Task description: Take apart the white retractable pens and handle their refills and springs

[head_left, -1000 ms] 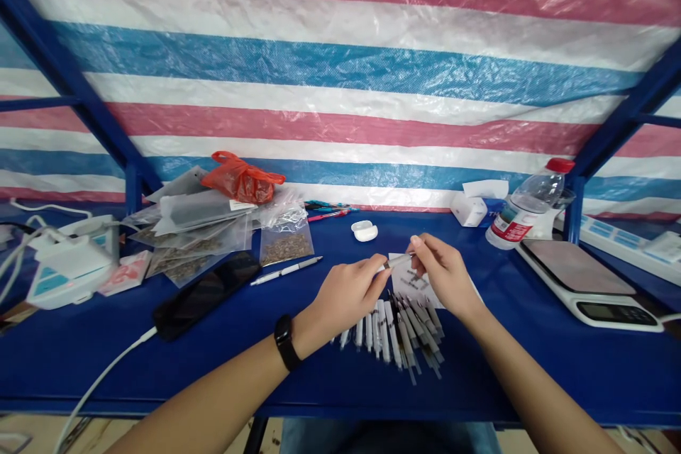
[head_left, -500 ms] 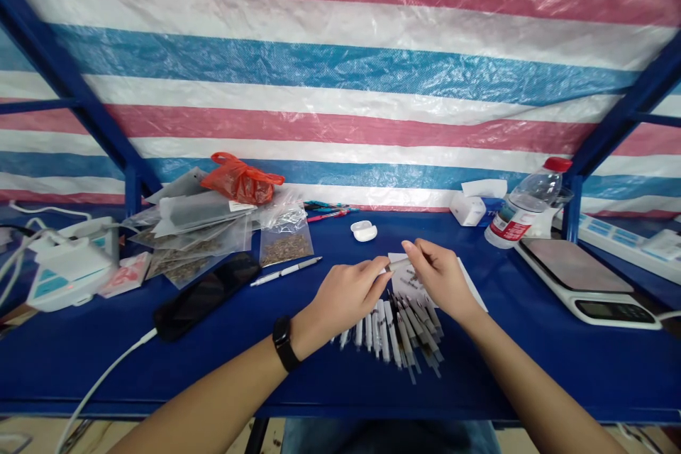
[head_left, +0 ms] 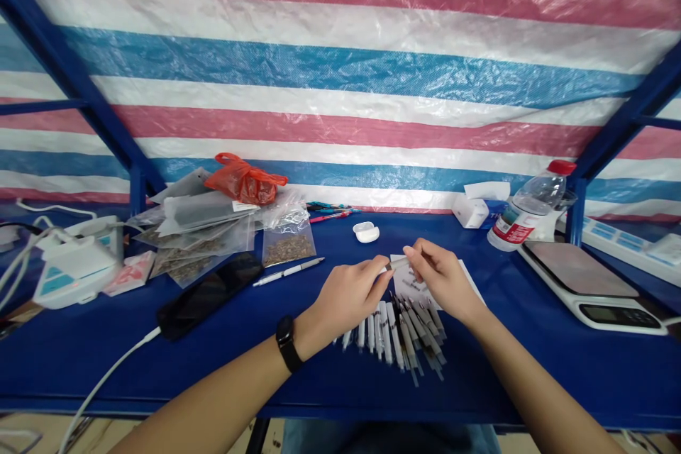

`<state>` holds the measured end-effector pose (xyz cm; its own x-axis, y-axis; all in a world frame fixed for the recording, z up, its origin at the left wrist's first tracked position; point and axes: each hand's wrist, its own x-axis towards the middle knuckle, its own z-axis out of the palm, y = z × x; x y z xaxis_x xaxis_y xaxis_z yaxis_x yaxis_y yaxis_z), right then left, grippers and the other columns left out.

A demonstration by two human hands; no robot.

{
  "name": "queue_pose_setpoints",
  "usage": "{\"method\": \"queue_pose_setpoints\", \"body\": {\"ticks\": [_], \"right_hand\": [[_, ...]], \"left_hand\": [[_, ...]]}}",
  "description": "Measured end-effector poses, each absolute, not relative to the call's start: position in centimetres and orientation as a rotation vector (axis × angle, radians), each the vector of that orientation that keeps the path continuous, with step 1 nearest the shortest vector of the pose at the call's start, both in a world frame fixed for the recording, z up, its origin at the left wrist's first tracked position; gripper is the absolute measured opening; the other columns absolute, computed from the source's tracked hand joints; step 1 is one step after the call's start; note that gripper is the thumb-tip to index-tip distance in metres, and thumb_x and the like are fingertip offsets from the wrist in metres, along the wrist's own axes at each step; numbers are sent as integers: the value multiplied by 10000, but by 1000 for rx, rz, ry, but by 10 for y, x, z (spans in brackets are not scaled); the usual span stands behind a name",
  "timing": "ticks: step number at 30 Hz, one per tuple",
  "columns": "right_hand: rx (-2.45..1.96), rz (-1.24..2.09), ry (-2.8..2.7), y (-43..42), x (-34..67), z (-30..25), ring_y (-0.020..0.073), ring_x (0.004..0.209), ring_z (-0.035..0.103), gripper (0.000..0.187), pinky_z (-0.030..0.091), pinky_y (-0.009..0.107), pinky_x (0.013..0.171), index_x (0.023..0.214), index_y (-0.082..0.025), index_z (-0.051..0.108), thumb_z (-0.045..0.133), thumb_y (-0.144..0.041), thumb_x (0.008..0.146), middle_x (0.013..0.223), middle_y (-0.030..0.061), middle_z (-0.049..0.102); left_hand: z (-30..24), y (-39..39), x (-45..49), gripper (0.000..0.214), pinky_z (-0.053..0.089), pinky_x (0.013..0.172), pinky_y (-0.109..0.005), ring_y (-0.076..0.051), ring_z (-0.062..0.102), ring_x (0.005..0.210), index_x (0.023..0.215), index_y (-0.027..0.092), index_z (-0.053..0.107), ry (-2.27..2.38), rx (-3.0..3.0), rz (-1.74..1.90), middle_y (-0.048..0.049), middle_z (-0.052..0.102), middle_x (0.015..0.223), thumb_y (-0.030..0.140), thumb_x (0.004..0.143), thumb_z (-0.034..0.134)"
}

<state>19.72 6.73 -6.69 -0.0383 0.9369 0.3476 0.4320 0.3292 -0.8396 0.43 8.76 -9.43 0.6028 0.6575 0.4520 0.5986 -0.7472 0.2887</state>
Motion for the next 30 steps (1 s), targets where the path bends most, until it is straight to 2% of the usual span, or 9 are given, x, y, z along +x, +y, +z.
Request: {"method": "queue_pose_setpoints", "body": {"ticks": [3,6,11,16,19,24,27,30], "right_hand": [[-1303,629,-1632,68,196,-69,113,468,342,690,320,279,482,504,-230,341,493,-786,885,466,-28,353],[-1318,646,-1600,68,195,-68,114,459,360,711,337,278,478,480,-223,361,473,-795,887,461,-19,371],[-1247,719,-1519,67,195,-64,143,548,495,603,435,263,504,705,-214,574,576,-808,813,612,-8,517],[-1199,744,-1588,71,197,-71,146,582,522,485,460,266,532,790,-209,632,667,-691,831,684,8,586],[-1243,717,-1567,73,195,-76,138,530,489,528,424,263,502,707,-205,614,671,-719,810,591,-3,565],[-1327,674,-1493,72,189,-76,105,411,360,707,325,260,428,451,-218,432,604,-820,778,407,-24,399],[-1388,692,-1488,70,187,-76,102,387,349,751,313,272,429,408,-216,418,542,-844,801,385,-18,363],[-1416,720,-1502,69,187,-75,115,405,401,756,344,277,451,433,-213,450,482,-858,826,409,-6,402]], "left_hand": [[-95,86,5,260,273,502,-265,-149,583,534,1059,187,577,1021,2774,783,3,670,737,326,1084,359],[-96,86,6,255,263,500,-267,-148,581,535,1066,188,575,1022,2784,792,4,662,732,325,1083,360],[-95,90,3,241,246,476,-262,-128,478,451,1035,191,561,1050,2717,795,36,588,654,331,1082,370],[-93,92,2,198,244,485,-263,-134,503,476,987,195,552,1075,2681,786,43,571,638,307,1071,411],[-94,91,2,202,248,498,-271,-145,559,520,963,197,549,1083,2719,778,32,609,664,308,1068,417],[-95,88,3,219,258,512,-275,-150,601,553,1022,193,565,1039,2799,791,17,655,715,317,1077,393],[-96,88,3,240,261,507,-274,-151,605,551,1023,192,568,1022,2824,800,16,652,715,325,1083,377],[-95,89,3,242,271,508,-270,-155,617,570,1023,191,568,1008,2832,813,13,651,721,317,1084,370]]}}
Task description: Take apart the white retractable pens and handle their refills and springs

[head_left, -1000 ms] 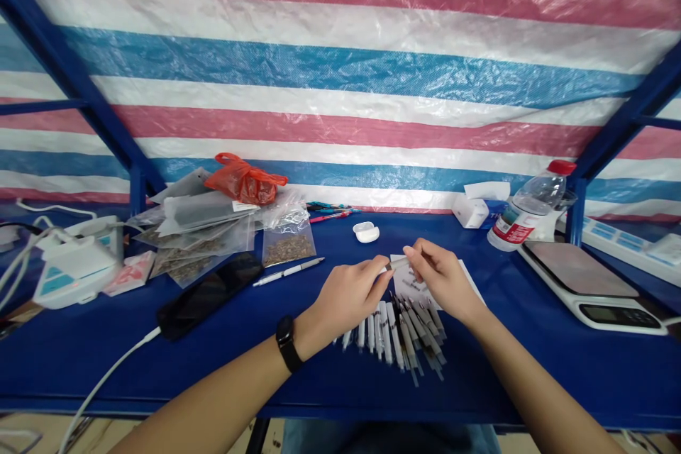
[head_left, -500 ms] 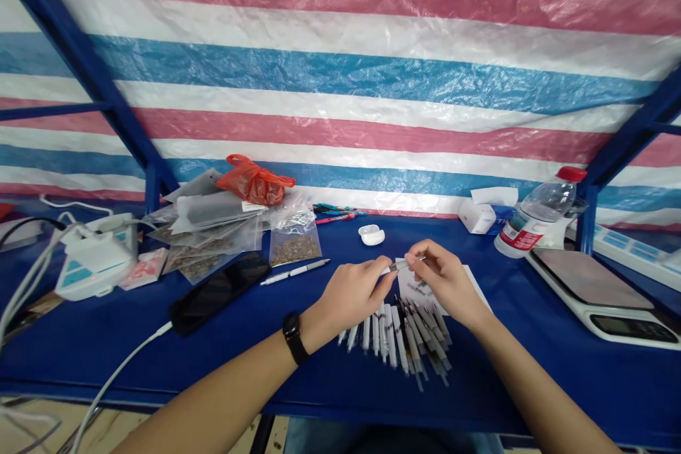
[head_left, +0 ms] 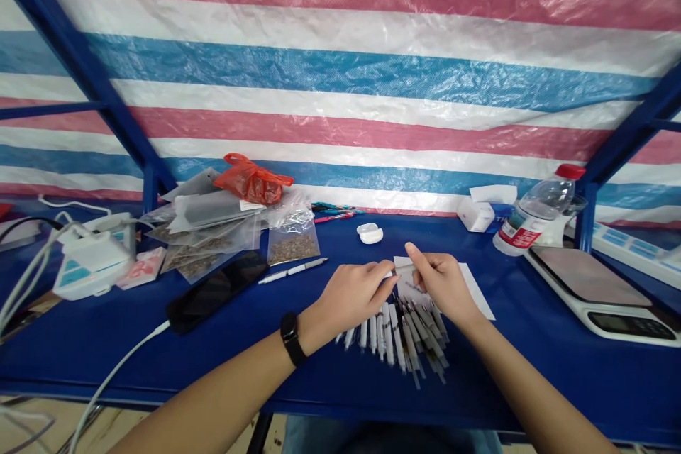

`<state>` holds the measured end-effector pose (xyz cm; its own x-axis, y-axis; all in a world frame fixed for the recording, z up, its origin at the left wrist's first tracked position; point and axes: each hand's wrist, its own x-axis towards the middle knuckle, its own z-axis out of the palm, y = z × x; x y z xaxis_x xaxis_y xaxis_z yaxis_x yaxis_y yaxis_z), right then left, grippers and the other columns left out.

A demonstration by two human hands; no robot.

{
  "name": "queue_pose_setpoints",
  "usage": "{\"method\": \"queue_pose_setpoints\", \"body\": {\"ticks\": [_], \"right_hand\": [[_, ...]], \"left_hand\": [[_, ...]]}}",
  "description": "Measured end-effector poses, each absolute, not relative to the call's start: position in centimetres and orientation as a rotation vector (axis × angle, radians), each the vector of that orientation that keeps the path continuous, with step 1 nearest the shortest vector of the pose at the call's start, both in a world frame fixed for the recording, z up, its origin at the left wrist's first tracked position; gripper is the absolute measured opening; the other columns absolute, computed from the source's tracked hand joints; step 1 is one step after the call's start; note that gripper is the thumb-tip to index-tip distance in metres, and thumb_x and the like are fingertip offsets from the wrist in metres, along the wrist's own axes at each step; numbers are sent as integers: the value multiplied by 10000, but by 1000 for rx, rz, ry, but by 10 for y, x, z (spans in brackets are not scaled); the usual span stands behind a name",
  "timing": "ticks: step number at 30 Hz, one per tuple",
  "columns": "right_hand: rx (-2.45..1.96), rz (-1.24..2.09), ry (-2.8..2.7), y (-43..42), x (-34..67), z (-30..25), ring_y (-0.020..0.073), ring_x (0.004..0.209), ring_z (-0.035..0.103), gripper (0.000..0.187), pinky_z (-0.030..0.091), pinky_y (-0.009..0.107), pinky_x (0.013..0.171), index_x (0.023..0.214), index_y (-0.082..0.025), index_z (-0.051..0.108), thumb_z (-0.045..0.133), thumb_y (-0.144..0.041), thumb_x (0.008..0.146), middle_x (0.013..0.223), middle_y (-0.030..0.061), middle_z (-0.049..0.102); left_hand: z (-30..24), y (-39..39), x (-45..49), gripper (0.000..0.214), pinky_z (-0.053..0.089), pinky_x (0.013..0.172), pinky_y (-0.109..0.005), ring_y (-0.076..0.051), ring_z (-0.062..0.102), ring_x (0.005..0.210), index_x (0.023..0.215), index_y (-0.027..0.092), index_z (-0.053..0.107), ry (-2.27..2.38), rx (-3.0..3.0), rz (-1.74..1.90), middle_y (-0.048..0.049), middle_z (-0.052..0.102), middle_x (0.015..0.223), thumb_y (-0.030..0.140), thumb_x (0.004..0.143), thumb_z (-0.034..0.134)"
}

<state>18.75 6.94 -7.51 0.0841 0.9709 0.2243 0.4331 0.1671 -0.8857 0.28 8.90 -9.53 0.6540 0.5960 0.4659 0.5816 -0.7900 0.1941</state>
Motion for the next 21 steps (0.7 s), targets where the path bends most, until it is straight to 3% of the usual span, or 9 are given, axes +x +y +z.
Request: {"method": "queue_pose_setpoints", "body": {"ticks": [8,13,17,21], "right_hand": [[-1218,910,-1423,68,195,-60,161,580,578,579,500,289,559,858,-214,652,733,-765,700,659,5,620],[-1211,900,-1483,71,197,-62,159,566,575,567,495,287,549,746,-202,647,741,-759,699,623,21,623],[-1325,745,-1517,70,195,-68,119,440,445,650,397,265,465,525,-216,495,631,-800,778,458,-10,485],[-1362,672,-1535,68,193,-68,114,438,412,684,371,264,461,487,-216,467,576,-810,809,446,-19,424]], "left_hand": [[-94,94,0,265,284,500,-249,-143,578,524,1026,188,573,1067,2766,864,22,617,663,335,1091,362],[-95,95,0,287,315,527,-251,-163,640,606,1020,185,581,1090,2801,868,7,642,691,346,1096,355],[-96,94,1,291,309,516,-259,-159,649,614,989,186,583,1054,2849,817,8,656,702,342,1095,362],[-96,94,1,277,311,508,-268,-163,653,620,981,187,582,1057,2870,820,9,657,709,340,1092,379]]}}
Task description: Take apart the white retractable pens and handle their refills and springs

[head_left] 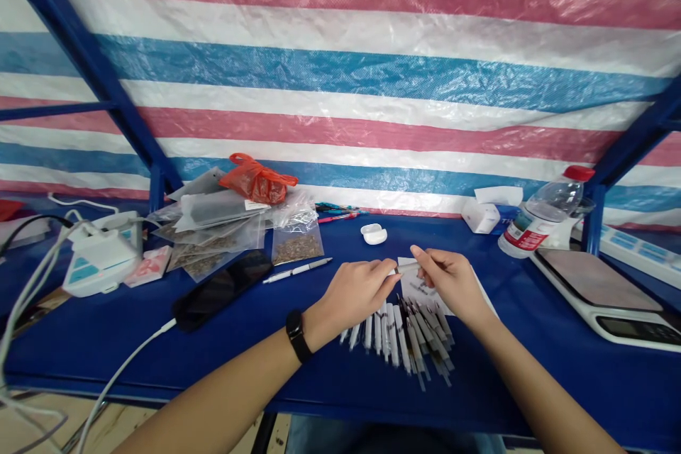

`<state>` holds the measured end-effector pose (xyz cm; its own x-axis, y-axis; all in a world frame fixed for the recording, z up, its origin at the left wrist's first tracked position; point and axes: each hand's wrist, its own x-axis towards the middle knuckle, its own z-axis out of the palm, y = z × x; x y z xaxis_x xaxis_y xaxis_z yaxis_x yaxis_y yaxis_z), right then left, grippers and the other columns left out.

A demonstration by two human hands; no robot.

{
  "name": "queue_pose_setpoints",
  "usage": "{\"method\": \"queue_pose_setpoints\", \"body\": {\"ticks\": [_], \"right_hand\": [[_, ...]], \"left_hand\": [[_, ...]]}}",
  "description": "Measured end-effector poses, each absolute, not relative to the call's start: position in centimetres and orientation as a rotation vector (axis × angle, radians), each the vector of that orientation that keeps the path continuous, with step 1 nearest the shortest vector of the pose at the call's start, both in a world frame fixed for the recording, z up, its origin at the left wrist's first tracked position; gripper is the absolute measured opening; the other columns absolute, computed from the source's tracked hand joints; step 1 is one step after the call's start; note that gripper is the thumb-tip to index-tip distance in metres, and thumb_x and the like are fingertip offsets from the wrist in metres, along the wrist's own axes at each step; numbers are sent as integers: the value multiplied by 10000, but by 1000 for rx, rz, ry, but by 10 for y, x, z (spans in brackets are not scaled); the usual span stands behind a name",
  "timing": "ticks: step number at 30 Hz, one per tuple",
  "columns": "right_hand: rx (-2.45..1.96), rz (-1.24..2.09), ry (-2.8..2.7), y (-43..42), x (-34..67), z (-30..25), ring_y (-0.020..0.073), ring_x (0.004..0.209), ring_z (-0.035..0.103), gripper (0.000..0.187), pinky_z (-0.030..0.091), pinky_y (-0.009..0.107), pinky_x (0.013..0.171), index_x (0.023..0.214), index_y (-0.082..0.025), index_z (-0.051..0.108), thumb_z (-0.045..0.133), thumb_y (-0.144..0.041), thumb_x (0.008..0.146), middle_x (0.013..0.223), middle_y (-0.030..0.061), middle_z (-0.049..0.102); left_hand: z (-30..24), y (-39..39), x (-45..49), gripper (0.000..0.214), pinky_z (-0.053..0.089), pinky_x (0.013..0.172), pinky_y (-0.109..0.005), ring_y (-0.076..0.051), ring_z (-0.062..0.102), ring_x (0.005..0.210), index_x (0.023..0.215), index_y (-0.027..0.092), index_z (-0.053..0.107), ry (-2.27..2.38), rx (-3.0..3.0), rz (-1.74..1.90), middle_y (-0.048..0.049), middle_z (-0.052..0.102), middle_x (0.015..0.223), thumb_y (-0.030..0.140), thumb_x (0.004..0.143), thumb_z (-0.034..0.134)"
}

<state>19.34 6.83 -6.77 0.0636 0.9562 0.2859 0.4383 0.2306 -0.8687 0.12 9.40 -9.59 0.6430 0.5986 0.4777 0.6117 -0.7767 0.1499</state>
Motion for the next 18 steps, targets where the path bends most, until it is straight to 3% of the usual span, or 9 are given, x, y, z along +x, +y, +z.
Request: {"method": "queue_pose_setpoints", "body": {"ticks": [6,13,18], "right_hand": [[-1240,808,-1569,69,195,-66,138,531,503,549,430,257,503,811,-213,611,646,-761,794,602,-29,526],[-1355,724,-1595,71,194,-73,118,468,380,693,343,269,471,499,-224,387,513,-811,844,468,-24,397],[-1304,799,-1546,70,194,-68,132,496,442,611,369,263,487,659,-214,551,611,-810,781,525,-35,455]], "left_hand": [[-94,96,-1,308,291,492,-255,-148,602,553,996,184,579,-1103,-2824,-836,18,617,661,347,1099,338],[-95,92,3,285,287,512,-261,-156,641,606,991,191,587,-1069,-2863,-787,4,668,719,340,1093,365],[-97,94,2,286,276,508,-262,-160,613,570,1027,181,593,-1121,-2835,-815,2,662,716,353,1090,373]]}}
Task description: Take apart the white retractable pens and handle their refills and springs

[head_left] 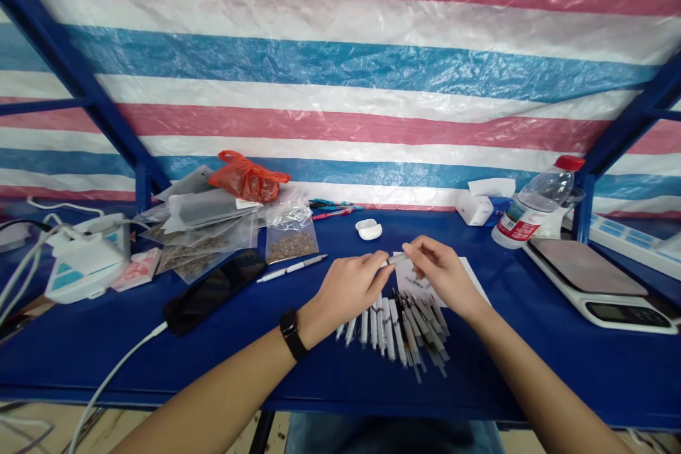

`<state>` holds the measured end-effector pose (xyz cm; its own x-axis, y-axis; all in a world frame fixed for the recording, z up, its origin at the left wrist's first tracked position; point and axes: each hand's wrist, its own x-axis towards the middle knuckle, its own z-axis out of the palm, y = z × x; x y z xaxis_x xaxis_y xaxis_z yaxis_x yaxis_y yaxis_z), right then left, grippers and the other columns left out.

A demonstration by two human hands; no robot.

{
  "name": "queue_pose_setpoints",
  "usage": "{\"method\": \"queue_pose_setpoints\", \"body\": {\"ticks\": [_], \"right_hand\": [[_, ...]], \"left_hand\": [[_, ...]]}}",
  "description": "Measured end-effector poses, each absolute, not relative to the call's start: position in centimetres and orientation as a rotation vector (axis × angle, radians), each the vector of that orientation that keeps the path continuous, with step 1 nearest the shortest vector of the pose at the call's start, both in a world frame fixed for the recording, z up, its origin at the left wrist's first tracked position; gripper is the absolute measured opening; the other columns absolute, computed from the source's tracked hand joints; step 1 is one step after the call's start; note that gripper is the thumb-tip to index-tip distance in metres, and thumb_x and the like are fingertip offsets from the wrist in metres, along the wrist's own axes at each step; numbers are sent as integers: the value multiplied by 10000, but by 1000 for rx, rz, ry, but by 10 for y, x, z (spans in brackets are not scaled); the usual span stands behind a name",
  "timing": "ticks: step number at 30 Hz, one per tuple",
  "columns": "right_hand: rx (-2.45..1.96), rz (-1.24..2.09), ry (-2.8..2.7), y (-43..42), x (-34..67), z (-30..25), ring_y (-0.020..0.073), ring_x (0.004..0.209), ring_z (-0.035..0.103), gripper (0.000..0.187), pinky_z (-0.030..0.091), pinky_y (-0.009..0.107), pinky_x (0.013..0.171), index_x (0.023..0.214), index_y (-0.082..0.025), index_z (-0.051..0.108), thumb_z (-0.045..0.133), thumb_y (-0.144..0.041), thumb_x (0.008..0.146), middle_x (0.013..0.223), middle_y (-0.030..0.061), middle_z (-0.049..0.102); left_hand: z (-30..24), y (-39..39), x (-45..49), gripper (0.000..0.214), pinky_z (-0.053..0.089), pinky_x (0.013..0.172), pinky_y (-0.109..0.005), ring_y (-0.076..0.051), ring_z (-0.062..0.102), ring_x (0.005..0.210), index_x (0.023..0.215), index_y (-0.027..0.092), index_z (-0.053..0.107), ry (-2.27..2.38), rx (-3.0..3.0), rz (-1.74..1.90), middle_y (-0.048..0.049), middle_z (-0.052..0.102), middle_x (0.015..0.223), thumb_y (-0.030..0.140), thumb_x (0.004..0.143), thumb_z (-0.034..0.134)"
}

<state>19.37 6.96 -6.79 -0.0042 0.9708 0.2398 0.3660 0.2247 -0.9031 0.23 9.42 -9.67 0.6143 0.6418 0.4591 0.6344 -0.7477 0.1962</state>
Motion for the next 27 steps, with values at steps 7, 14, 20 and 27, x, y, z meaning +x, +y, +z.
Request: {"method": "queue_pose_setpoints", "body": {"ticks": [7,14,20,27], "right_hand": [[-1322,782,-1604,71,196,-69,113,460,370,687,329,269,475,515,-223,420,549,-830,808,470,-34,395],[-1288,794,-1568,70,196,-72,131,509,442,570,369,263,498,695,-212,573,622,-768,813,540,-40,461],[-1241,783,-1604,70,196,-71,123,518,419,566,354,262,496,720,-216,550,640,-769,797,568,-44,469],[-1321,757,-1582,70,195,-72,118,496,383,652,319,268,487,575,-220,460,573,-820,803,504,-40,406]], "left_hand": [[-97,93,2,291,294,506,-258,-140,588,538,996,187,585,1011,2799,789,18,641,688,348,1092,361],[-96,94,2,338,263,491,-252,-145,575,523,1044,190,594,1064,2775,830,16,602,649,375,1099,317],[-96,95,1,386,259,488,-248,-133,547,502,1005,188,591,1049,2774,842,19,584,632,390,1105,277],[-95,93,1,422,273,487,-250,-128,536,493,1009,183,597,994,2783,893,17,594,636,399,1110,249]]}}
